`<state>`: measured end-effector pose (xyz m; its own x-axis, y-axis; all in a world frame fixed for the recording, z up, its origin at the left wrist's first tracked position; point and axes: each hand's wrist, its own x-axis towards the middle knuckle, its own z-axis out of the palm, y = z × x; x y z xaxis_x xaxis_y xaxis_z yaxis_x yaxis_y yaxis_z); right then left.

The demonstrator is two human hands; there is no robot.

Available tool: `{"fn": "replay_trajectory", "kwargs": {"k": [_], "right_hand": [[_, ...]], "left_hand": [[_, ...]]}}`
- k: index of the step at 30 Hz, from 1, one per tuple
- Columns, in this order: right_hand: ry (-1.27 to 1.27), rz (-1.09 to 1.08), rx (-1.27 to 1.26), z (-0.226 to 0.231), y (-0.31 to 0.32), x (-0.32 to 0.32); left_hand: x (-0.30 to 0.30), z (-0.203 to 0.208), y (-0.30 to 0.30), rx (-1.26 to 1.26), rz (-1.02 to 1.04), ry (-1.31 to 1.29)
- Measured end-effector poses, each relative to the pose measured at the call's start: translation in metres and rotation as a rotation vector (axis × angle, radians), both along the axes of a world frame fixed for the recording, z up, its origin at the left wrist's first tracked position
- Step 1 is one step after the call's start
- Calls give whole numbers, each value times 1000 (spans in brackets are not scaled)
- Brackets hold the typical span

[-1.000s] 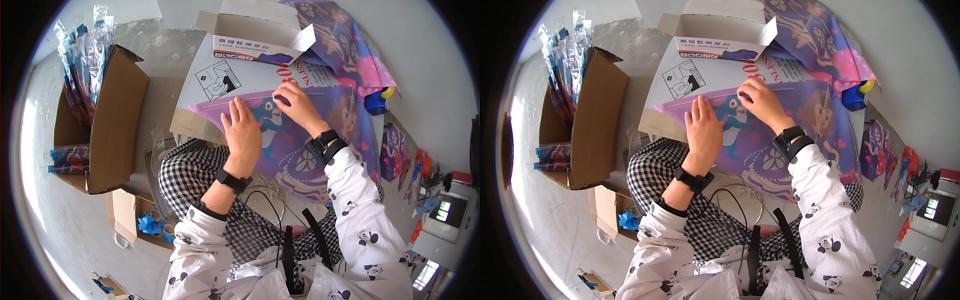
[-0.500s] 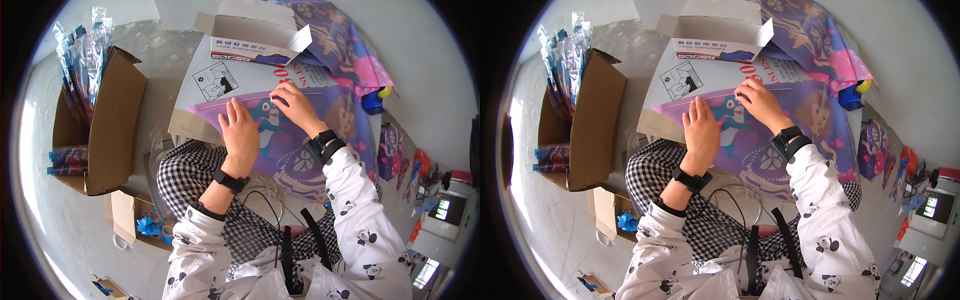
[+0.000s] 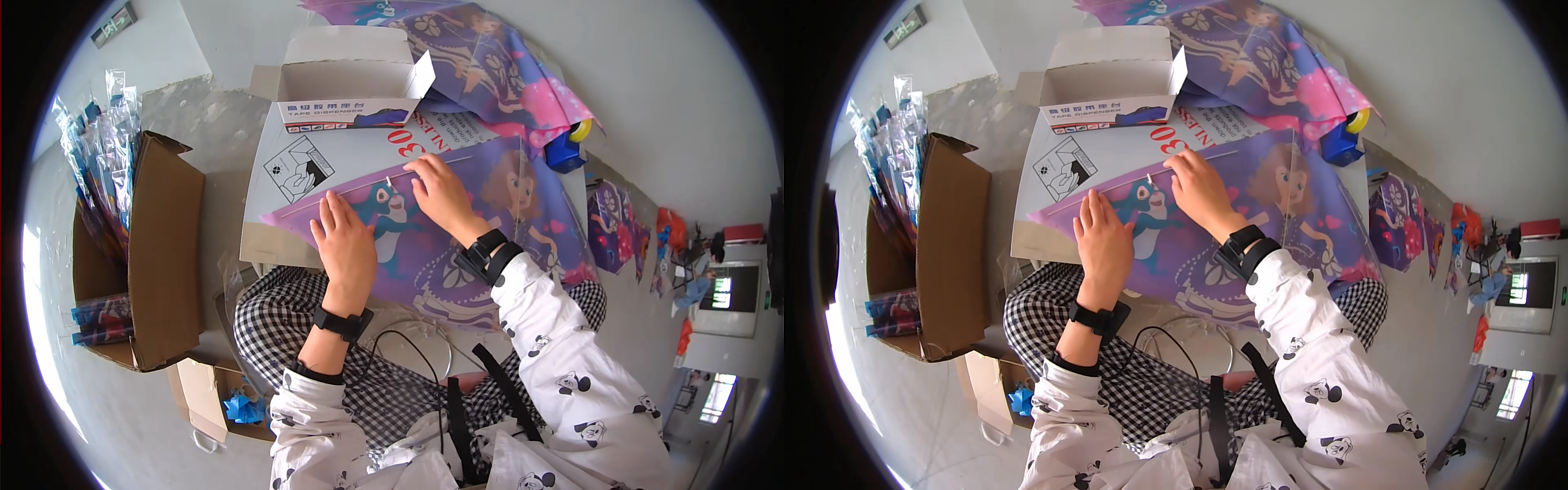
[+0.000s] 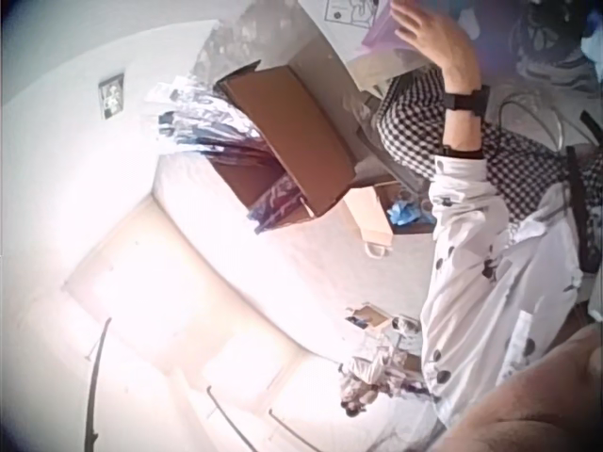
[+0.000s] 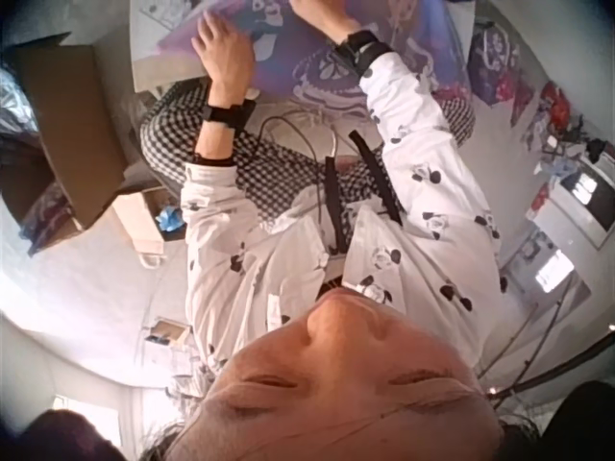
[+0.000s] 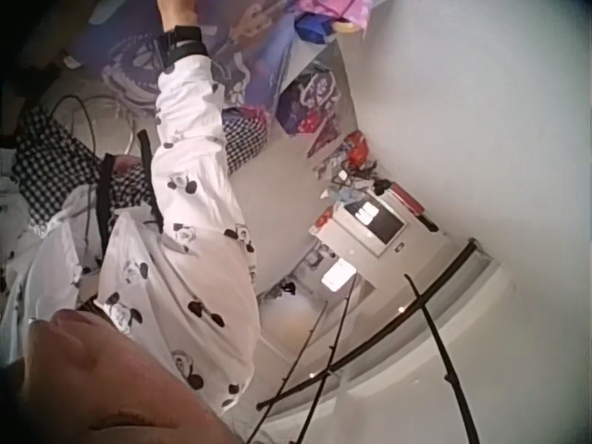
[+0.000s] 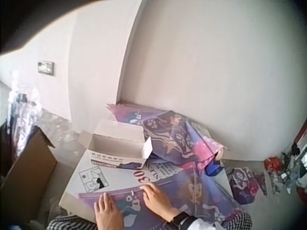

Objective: Assembling a cartoon-themed kite by inserting plastic rods and securing the edges with adhesive tape.

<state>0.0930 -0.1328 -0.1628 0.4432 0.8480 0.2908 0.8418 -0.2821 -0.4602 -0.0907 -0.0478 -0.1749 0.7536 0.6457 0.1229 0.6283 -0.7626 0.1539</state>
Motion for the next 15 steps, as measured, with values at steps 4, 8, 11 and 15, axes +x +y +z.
{"fn": "replay_trajectory", "kwargs": {"k": [4,8,11,15], "right_hand": [[90,-6,29,-7,-11,7],[25,19,68,-8,-9,7],[28,19,70,-7,-8,7],[33,11,52,-6,-7,7]], "left_hand": [[0,3,0,-20,-5,-1],[-2,5,1,-21,-10,-8],[-2,7,1,-34,-11,-12],[-2,9,1,-68,-11,-25]]}}
